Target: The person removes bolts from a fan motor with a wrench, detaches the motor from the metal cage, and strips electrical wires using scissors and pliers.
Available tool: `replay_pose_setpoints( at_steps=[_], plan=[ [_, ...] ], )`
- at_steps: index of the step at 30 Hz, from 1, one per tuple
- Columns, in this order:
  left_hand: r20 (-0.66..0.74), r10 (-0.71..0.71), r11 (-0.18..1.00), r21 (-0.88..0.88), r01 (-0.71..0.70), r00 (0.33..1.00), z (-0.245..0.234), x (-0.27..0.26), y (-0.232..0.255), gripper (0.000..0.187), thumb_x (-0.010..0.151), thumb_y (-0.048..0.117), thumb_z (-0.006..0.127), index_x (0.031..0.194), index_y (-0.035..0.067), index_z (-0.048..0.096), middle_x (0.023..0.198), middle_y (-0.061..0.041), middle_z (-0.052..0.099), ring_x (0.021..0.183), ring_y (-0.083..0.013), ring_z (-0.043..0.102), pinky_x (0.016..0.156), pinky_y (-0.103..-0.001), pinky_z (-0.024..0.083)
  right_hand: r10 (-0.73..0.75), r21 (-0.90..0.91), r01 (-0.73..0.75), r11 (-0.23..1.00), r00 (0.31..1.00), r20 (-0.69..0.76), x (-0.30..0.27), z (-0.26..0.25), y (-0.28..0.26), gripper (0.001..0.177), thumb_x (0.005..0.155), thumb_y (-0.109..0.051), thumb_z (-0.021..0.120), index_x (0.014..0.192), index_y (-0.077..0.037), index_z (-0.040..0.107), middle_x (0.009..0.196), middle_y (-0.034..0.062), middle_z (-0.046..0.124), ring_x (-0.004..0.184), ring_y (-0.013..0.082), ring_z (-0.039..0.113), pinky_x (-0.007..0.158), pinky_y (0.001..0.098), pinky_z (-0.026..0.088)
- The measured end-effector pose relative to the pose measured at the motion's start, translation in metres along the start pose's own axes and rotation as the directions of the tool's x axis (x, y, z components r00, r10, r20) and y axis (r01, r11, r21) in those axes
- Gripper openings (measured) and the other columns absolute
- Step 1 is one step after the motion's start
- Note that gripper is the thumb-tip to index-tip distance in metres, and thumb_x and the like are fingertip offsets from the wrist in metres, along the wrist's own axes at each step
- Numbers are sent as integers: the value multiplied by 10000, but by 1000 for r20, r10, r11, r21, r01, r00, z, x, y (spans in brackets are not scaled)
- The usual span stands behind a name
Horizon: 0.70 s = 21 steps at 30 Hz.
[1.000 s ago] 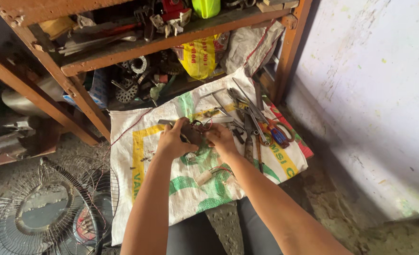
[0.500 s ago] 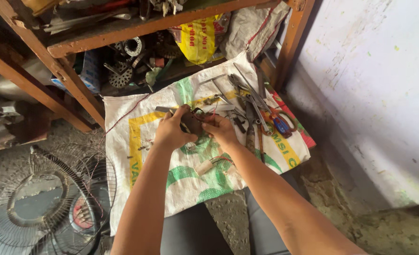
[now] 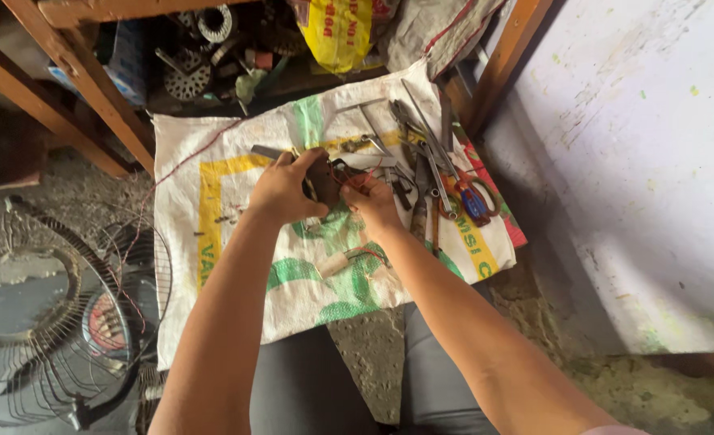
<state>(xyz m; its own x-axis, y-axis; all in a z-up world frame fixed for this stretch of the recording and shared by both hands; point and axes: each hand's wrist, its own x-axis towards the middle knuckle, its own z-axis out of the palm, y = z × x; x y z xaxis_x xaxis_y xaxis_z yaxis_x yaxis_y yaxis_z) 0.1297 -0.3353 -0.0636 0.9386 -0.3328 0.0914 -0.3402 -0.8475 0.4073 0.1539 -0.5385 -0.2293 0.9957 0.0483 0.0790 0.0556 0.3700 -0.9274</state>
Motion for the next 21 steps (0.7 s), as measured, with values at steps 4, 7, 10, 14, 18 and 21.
replay_pose_setpoints(
  at_steps=[4, 7, 10, 14, 18, 21],
  plan=[
    [21, -10, 1000, 21, 10, 1000, 0, 2, -1, 1103, 502, 355, 960, 1486, 322, 461, 1252, -210, 581, 1214, -431, 553, 1040, -473, 472, -37, -5, 37, 999, 999, -16, 2, -3, 8, 133, 871, -58, 778, 993, -51, 726, 793, -12, 662, 694, 67, 557, 637, 238, 442],
    [27, 5, 1000, 10, -5, 1000, 1, 3, -1, 1117, 504, 359, 956, 1498, 312, 450, 1247, -205, 591, 1215, -423, 566, 1051, -471, 476, -95, -12, 95, 995, 995, 4, 2, -8, 15, 146, 861, -23, 766, 995, -43, 712, 852, -14, 670, 754, 59, 577, 686, 234, 457],
    [45, -17, 1000, 24, 16, 999, 0, 4, 1, 1136, 503, 364, 960, 1509, 327, 434, 1249, -205, 584, 1216, -426, 561, 1042, -478, 477, -144, 33, 143, 989, 989, 38, 2, -7, 19, 143, 871, 2, 745, 991, -24, 672, 847, 15, 660, 738, 79, 572, 666, 246, 441],
    [52, -33, 998, 60, 29, 998, -1, 5, 5, 1104, 522, 365, 958, 1497, 331, 443, 1247, -207, 576, 1208, -436, 556, 1037, -484, 478, -74, 226, 71, 972, 997, 8, 3, -4, 7, 162, 896, -27, 737, 1003, -58, 619, 793, 21, 635, 643, 102, 554, 575, 267, 416],
    [58, -42, 998, 38, 40, 997, -2, 4, 5, 1068, 528, 365, 943, 1480, 336, 460, 1244, -183, 585, 1204, -412, 574, 1029, -479, 492, -65, 182, 67, 981, 998, -15, -2, 4, -4, 138, 932, -32, 741, 981, -59, 615, 782, 21, 626, 629, 101, 544, 555, 269, 403],
    [28, -12, 1000, 26, 11, 1000, -1, 3, 4, 1080, 518, 367, 944, 1485, 343, 465, 1218, -182, 592, 1194, -409, 576, 1029, -476, 491, -82, 184, 82, 979, 997, -7, -4, 8, -10, 138, 933, -23, 731, 1007, -58, 621, 802, 20, 644, 649, 87, 539, 569, 259, 402]
  ],
)
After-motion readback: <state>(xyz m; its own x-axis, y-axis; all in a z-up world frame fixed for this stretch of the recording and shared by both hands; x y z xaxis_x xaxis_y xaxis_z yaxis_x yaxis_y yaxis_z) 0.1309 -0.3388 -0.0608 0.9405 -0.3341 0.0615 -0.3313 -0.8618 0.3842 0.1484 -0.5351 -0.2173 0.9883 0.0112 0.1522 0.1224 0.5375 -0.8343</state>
